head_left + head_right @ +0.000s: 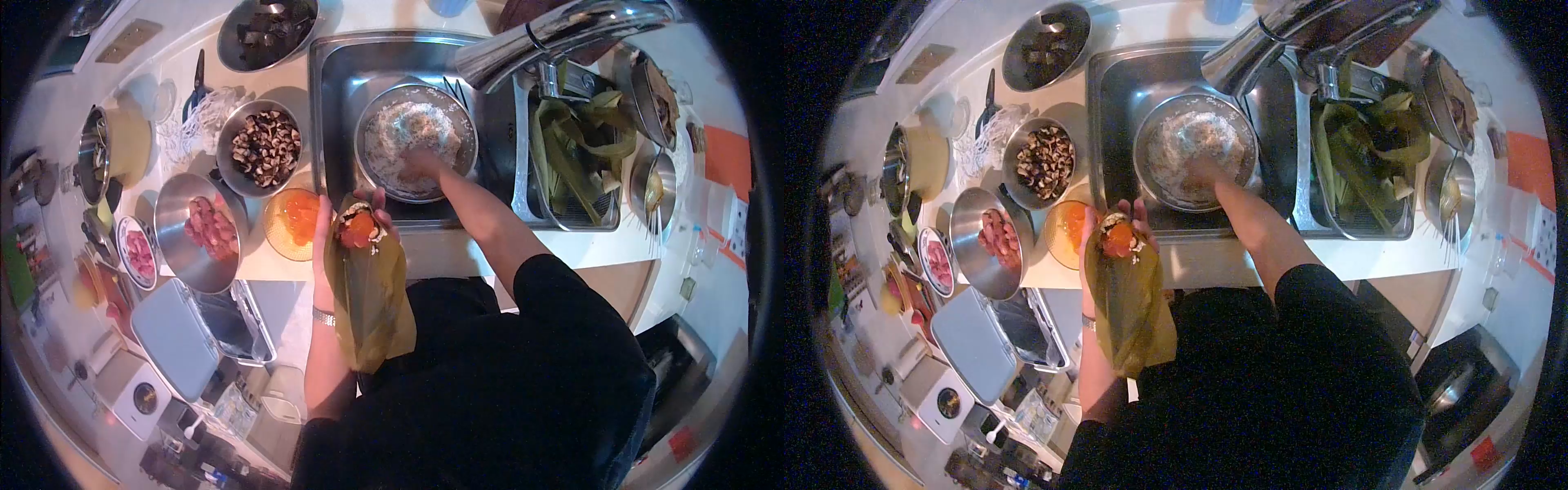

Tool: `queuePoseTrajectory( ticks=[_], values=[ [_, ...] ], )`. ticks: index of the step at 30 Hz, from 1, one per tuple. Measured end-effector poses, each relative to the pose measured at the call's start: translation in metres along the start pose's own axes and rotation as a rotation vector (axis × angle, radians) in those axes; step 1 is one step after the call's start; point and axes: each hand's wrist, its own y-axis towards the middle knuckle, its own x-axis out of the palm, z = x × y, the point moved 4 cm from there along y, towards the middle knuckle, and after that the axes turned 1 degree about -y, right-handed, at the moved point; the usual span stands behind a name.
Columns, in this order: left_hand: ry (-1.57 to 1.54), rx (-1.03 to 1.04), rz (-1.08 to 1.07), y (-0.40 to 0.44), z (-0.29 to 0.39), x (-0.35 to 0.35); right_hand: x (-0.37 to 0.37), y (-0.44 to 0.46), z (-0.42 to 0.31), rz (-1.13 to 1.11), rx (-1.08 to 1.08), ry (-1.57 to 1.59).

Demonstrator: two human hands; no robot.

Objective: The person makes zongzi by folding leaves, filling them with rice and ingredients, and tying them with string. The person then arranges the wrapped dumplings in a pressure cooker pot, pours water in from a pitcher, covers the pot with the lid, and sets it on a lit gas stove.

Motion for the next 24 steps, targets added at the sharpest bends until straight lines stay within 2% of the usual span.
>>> queuePoseTrajectory(
  ticks=[1,2,3,4,5,6,7,9,11,15,16,17,19,21,23,24],
  values=[
    [0.006,0.027,0.027,0.005,0.0,-0.002,0.002,0.0,-0.002,-0.133,-0.047,-0.082],
    [0.013,0.053,0.055,0.012,0.0,-0.005,0.001,-0.001,0.003,-0.142,-0.054,-0.093],
    [0.002,0.063,0.054,0.021,0.002,-0.009,0.012,0.004,0.015,-0.27,-0.015,0.26],
    [0.015,-0.014,0.019,0.032,0.003,-0.017,0.022,0.005,0.025,-0.398,0.031,0.612],
    [0.029,-0.091,-0.019,0.046,0.007,-0.028,0.026,0.008,0.04,-0.409,0.028,0.597],
    [0.157,-0.042,-0.02,0.071,0.024,-0.06,0.024,0.009,0.057,-0.316,0.104,0.871],
    [0.138,-0.032,-0.021,0.082,0.024,-0.062,0.004,-0.005,0.055,-0.267,0.074,0.935],
    [0.495,0.212,0.125,0.099,0.032,-0.067,-0.04,-0.04,0.048,-0.176,0.003,1.06],
    [0.393,0.197,0.136,0.123,0.036,-0.083,-0.077,-0.062,0.041,0.013,-0.102,0.826],
    [0.302,0.086,0.084,0.159,0.037,-0.111,-0.149,-0.133,0.006,0.066,-0.216,0.869],
    [0.25,0.003,0.016,0.158,0.032,-0.104,-0.159,-0.143,-0.001,0.13,-0.276,0.821],
    [0.241,0.005,0.016,0.159,0.028,-0.098,-0.168,-0.153,-0.01,0.197,-0.336,0.777],
    [0.358,0.116,0.246,0.164,0.024,-0.097,-0.177,-0.177,-0.034,0.231,-0.32,0.719],
    [-0.091,-0.324,-0.4,0.176,0.016,-0.096,-0.18,-0.19,-0.055,0.369,-0.396,0.468],
    [0.35,0.166,0.159,0.17,0.012,-0.084,-0.178,-0.203,-0.071,0.366,-0.347,0.386],
    [-0.02,-0.181,-0.309,0.165,0.004,-0.069,-0.176,-0.208,-0.076,0.48,-0.36,0.316]
  ],
)
